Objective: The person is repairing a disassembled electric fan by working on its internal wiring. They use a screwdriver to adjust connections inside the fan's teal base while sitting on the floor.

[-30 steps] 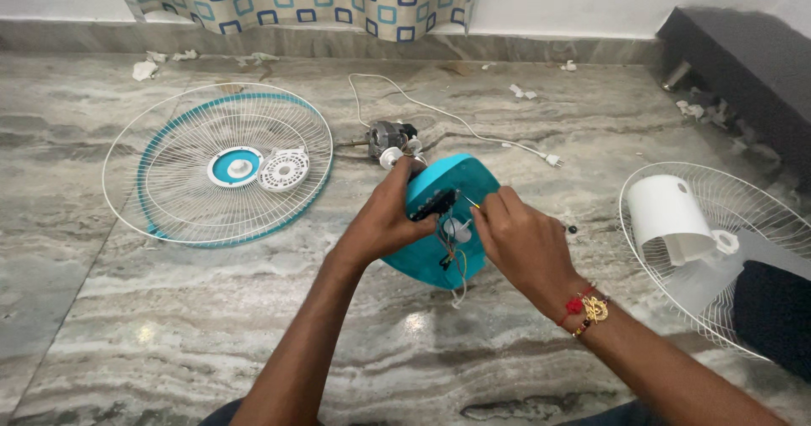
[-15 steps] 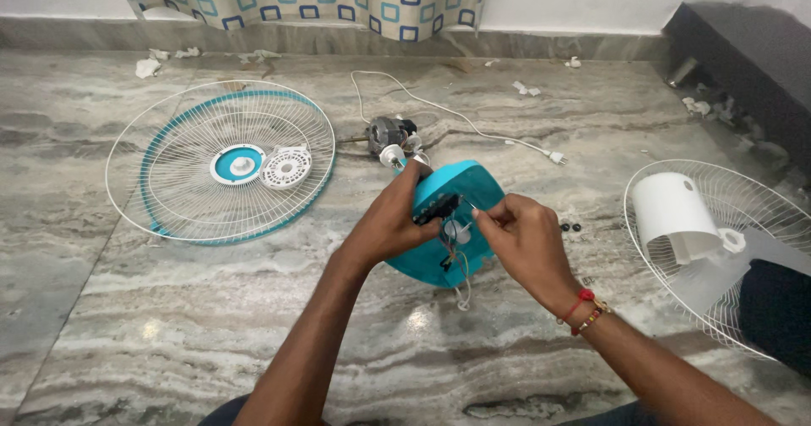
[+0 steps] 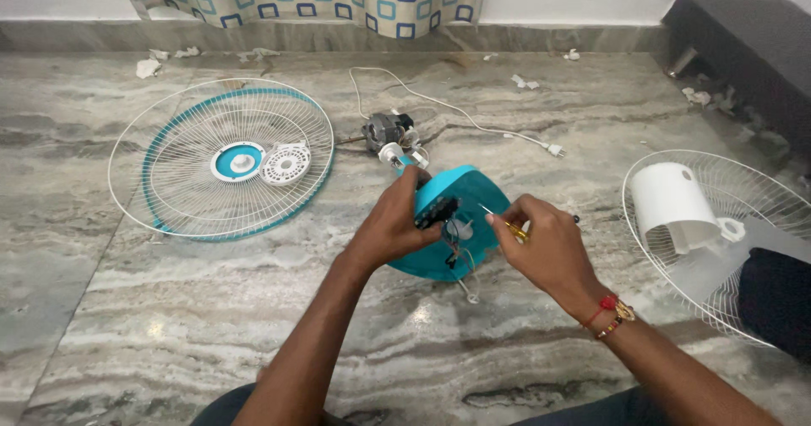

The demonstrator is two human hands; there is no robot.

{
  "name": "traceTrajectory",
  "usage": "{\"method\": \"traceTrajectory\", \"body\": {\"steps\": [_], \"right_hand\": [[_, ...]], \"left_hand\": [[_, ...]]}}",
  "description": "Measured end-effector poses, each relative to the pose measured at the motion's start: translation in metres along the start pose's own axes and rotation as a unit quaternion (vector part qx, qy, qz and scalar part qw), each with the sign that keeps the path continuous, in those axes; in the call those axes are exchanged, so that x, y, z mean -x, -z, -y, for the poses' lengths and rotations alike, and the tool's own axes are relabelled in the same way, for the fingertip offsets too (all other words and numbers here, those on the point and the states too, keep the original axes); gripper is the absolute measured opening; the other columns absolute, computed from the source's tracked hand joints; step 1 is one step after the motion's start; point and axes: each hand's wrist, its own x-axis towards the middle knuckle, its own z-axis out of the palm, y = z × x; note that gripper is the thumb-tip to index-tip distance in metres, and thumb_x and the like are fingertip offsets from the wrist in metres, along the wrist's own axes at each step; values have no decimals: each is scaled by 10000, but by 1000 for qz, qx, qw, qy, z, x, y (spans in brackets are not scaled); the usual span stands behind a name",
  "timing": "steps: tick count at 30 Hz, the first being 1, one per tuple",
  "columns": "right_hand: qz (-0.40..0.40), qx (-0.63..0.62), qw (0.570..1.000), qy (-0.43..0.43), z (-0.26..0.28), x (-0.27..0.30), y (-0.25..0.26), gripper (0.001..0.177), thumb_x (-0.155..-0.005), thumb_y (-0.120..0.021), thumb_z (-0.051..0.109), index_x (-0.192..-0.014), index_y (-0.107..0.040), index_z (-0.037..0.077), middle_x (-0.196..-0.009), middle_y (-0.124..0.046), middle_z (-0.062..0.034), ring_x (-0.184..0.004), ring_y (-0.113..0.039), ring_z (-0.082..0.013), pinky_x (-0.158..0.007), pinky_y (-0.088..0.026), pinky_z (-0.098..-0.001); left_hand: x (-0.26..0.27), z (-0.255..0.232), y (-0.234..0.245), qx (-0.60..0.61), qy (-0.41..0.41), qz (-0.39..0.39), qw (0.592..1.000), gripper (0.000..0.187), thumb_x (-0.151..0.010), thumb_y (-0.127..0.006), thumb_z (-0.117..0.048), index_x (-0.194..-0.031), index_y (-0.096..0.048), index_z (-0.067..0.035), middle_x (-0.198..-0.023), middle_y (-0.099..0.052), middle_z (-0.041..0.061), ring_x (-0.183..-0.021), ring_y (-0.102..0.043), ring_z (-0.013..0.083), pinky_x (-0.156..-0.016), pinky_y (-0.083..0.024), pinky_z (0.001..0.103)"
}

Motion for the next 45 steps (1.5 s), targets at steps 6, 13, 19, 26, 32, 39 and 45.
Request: {"method": "traceTrajectory", "body": {"steps": [6,13,19,26,32,39,45], "right_hand": [[-29,-9,997,-72,-63,36,1,196,-877,-741,197,-951,-713,18,-842,-744,-138,-759,-738,-290,-682,-562,-395],[36,-86,955,-280,-147,78,-34,251,-865,-762,232,-1010,-753,27,-882,-788,-123,-761,-780,-266,-705,-593,-368],[96,10,962,-256,-185,88,-65,251,-820,-792,248,-942,-789,29,-900,-800,-149,-845,-776,-269,-802,-593,-382],[161,63,966,-193,-183,81,-77,325,-770,-840,270,-961,-762,19,-955,-774,-175,-915,-752,-316,-838,-584,-414],[-11,-20,992,-121,-131,62,-51,311,-888,-755,204,-1122,-701,6,-1114,-705,-180,-936,-714,-308,-829,-573,-413],[-90,-112,990,-10,-78,37,-36,447,-987,-657,198,-1380,-585,-4,-1304,-627,-219,-1106,-667,-324,-877,-568,-419],[-55,-102,993,36,-78,16,-58,352,-1036,-616,182,-1335,-656,0,-1214,-701,-247,-1067,-704,-373,-873,-559,-428]], "left_hand": [[10,-4,2,-55,42,-2,998,641,-722,-834,-145,-1231,-470,-8,-1112,-628,255,-1040,-642,412,-871,-518,480],[27,-12,-4,-13,19,-28,999,646,-832,-785,-172,-1353,-442,-2,-1193,-634,254,-1110,-653,381,-924,-528,458],[37,-14,-1,44,40,-15,998,672,-953,-687,-368,-1488,-452,-36,-1343,-635,237,-1241,-635,360,-1034,-498,460],[45,3,3,27,30,4,999,697,-1078,-321,-549,-1637,-307,-135,-1631,-400,244,-1507,-353,397,-1236,-225,488],[46,2,4,-54,19,17,998,691,-1067,-308,-565,-1651,-264,-198,-1647,-344,235,-1509,-315,431,-1241,-209,532],[46,-12,7,-196,36,7,980,671,-1026,-483,-518,-1623,-316,-260,-1651,-290,241,-1490,-245,495,-1194,-209,581],[48,-25,15,-242,12,-9,970,699,-1002,-604,-447,-1616,-358,-220,-1608,-354,261,-1458,-319,490,-1190,-252,573]]}}
